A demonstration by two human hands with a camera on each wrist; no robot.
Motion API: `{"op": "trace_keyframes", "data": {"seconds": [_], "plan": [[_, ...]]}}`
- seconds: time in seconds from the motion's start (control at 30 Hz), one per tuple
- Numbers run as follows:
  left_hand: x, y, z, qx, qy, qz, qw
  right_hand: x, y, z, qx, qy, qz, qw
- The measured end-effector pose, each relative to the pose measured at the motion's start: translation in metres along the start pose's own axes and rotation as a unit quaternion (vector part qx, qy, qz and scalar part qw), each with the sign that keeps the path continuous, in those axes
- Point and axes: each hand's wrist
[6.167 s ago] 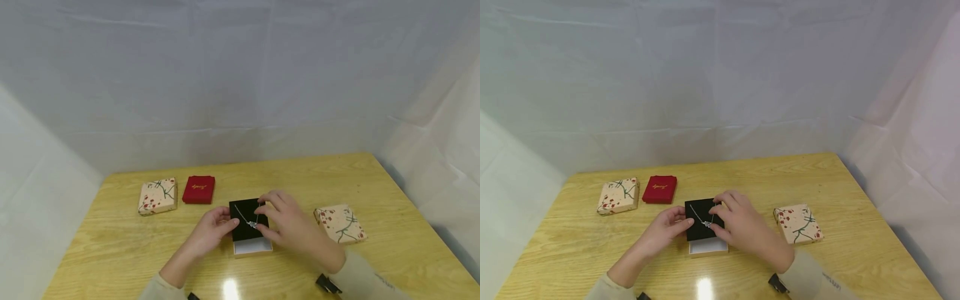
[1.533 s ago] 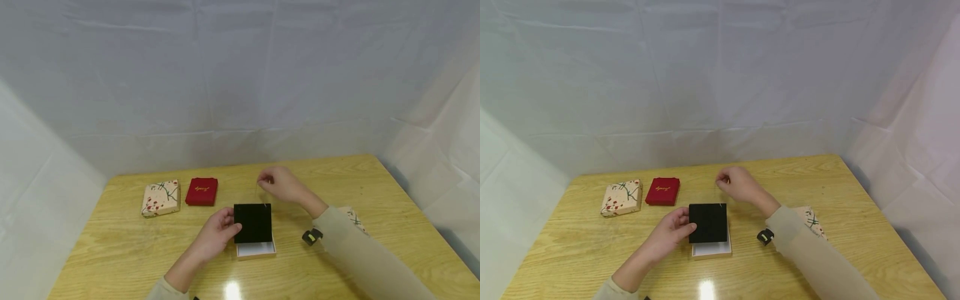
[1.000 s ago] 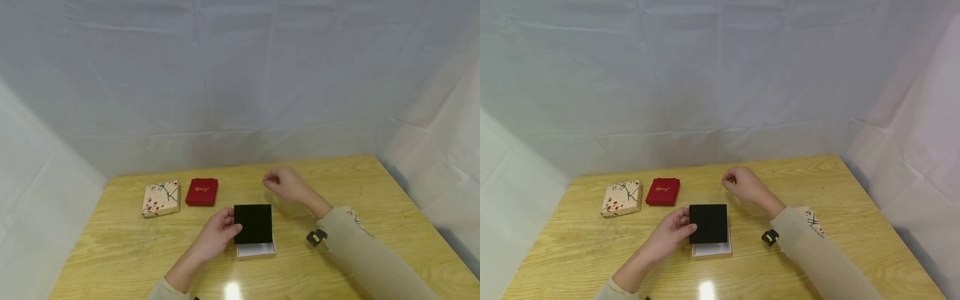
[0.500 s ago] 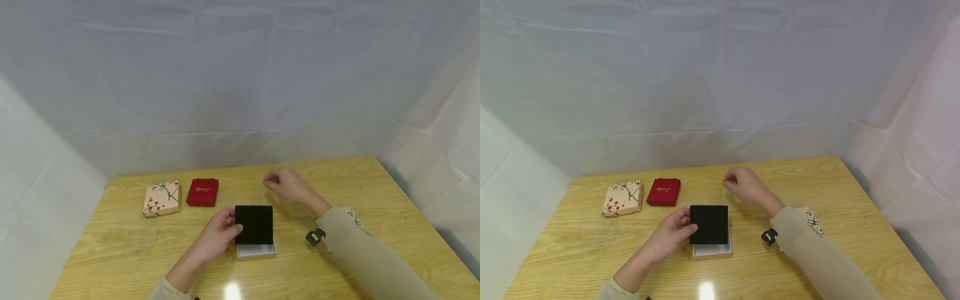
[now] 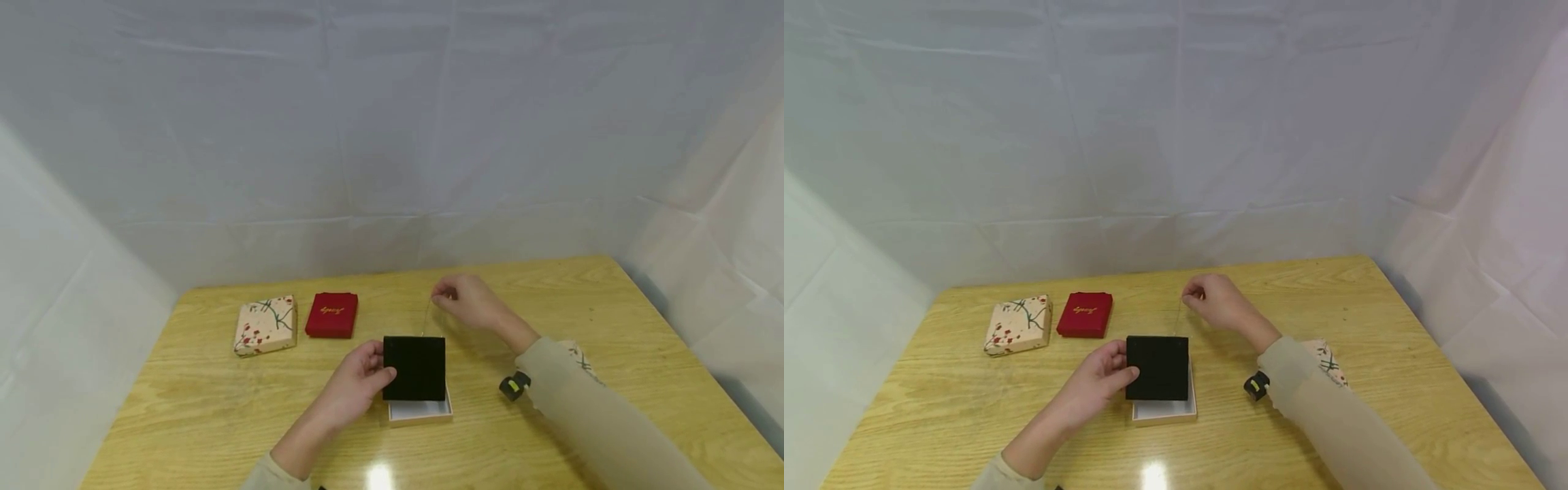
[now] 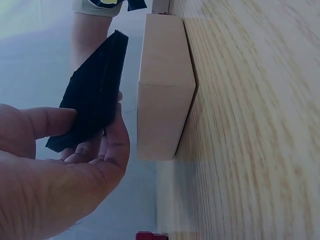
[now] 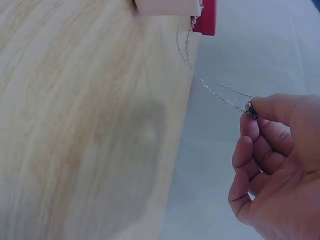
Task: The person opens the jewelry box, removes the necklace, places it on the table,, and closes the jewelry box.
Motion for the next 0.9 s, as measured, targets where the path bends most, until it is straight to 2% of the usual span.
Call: {"op": "trace_keyframes", "data": {"seconds": [0.17, 0.33, 0.9], "plan": [[-0.001, -0.001, 0.000, 0.000, 0.010, -0.004, 0.9999, -0.003, -0.002, -0.010, 0.018, 0.009, -0.001, 0.9998], [0.000, 0.000, 0.000, -0.007, 0.007, 0.000, 1.0000, -0.006, -0.011, -0.027, 0.037, 0.008, -0.001, 0.9993], [0.001, -0.001, -0.001, -0.014, 0.018, -0.009, 0.9997, -0.017, -0.036, -0.075, 0.073, 0.029, 0.036, 0.9962]]}}
Point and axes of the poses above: each hand's wrist, its own x-axis towards the middle knuckle, its own z-axis out of the palm, y = z × x, and after that the axes turned 9 degrees about y, right-handed
